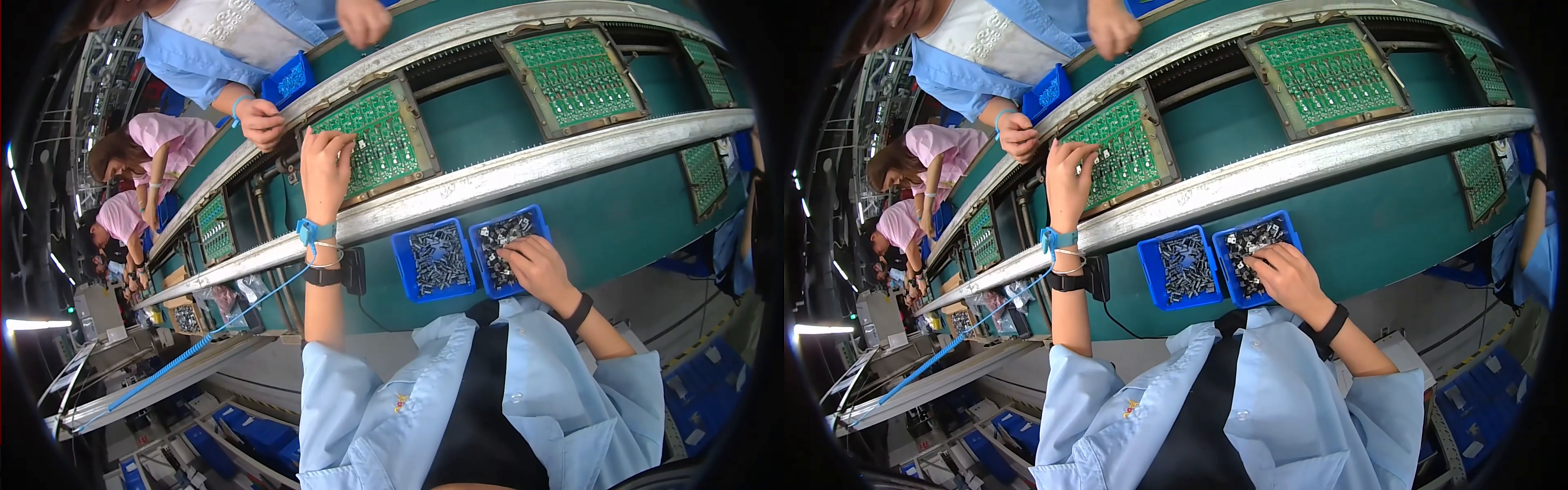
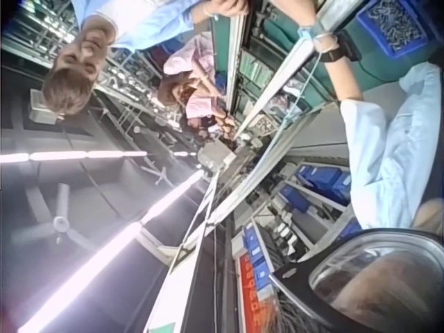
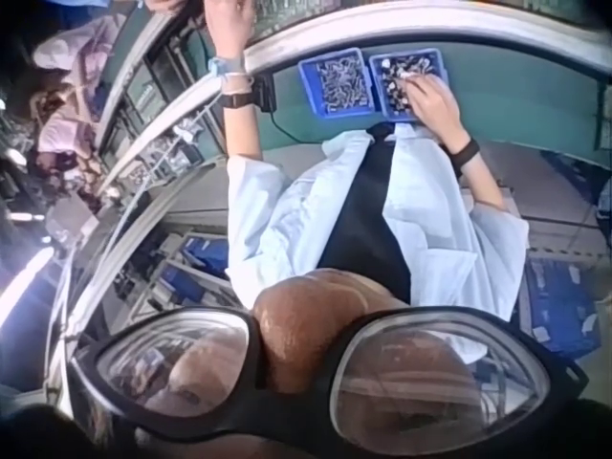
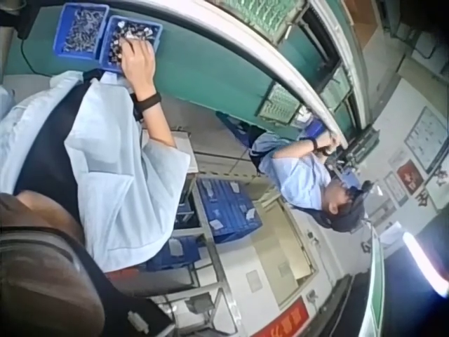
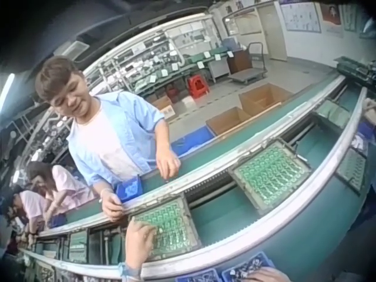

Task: The person picks up electronic components from a blue bin by hand and places them one at a time into the slots of a circuit board.

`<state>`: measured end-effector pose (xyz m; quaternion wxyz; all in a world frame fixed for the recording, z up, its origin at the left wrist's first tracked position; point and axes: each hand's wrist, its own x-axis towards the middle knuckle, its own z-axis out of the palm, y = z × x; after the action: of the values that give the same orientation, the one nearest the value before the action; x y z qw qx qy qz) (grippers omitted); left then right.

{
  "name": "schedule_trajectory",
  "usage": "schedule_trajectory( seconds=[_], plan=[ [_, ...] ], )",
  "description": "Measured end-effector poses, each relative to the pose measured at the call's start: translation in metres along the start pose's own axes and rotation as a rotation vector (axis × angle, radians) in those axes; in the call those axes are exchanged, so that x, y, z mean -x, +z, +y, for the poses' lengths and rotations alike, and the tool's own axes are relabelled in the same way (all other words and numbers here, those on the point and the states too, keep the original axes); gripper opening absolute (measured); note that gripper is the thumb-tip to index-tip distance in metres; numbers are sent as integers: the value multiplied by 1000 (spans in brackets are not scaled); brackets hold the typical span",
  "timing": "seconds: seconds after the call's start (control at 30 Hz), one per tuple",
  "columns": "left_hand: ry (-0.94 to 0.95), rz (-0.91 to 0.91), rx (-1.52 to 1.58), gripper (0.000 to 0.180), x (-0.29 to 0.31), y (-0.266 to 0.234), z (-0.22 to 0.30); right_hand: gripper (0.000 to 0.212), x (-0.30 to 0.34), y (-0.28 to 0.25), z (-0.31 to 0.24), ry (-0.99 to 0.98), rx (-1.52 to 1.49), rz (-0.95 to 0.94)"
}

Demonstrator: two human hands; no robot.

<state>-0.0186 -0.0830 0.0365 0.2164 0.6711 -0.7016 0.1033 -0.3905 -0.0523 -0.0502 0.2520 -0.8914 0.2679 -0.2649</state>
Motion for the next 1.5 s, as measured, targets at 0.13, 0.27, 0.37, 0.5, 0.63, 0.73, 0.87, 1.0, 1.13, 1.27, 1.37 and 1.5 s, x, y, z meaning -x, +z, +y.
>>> schedule_trajectory(
  seconds=[0.13,0.27,0.37,0.5,0.63,0.73,0.87,1.0,1.13,1.27,1.37,1.5],
  plan=[
    [-28,14,56,10,0,-24,32,22,0,-3,-1,-2,3,4],
    [-71,-386,641,13,22,-36,130,21,3,-1,2,34,-1,6],
    [60,-722,653,18,49,-20,174,21,0,-4,0,36,-12,-12],
    [35,-573,461,21,101,41,194,19,-1,0,1,63,-37,26],
    [89,-378,249,22,117,64,211,18,-4,0,-1,55,86,15],
    [26,-399,470,21,117,60,202,19,-5,1,-2,68,103,-32],
    [-152,-242,706,21,116,36,190,20,-13,-7,-12,97,-10,21],
    [-363,-235,593,24,134,17,161,19,-33,-1,-31,-37,-75,8],
    [-399,-347,276,24,158,25,161,18,-47,30,-52,-230,101,-183],
    [-361,-418,259,25,168,37,170,17,-51,66,-55,-238,464,-329],
    [-407,-497,307,28,172,39,169,15,-56,72,-53,-218,421,-335],
    [-499,-443,406,24,172,37,167,15,-58,66,-49,-194,385,-350]
  ],
)
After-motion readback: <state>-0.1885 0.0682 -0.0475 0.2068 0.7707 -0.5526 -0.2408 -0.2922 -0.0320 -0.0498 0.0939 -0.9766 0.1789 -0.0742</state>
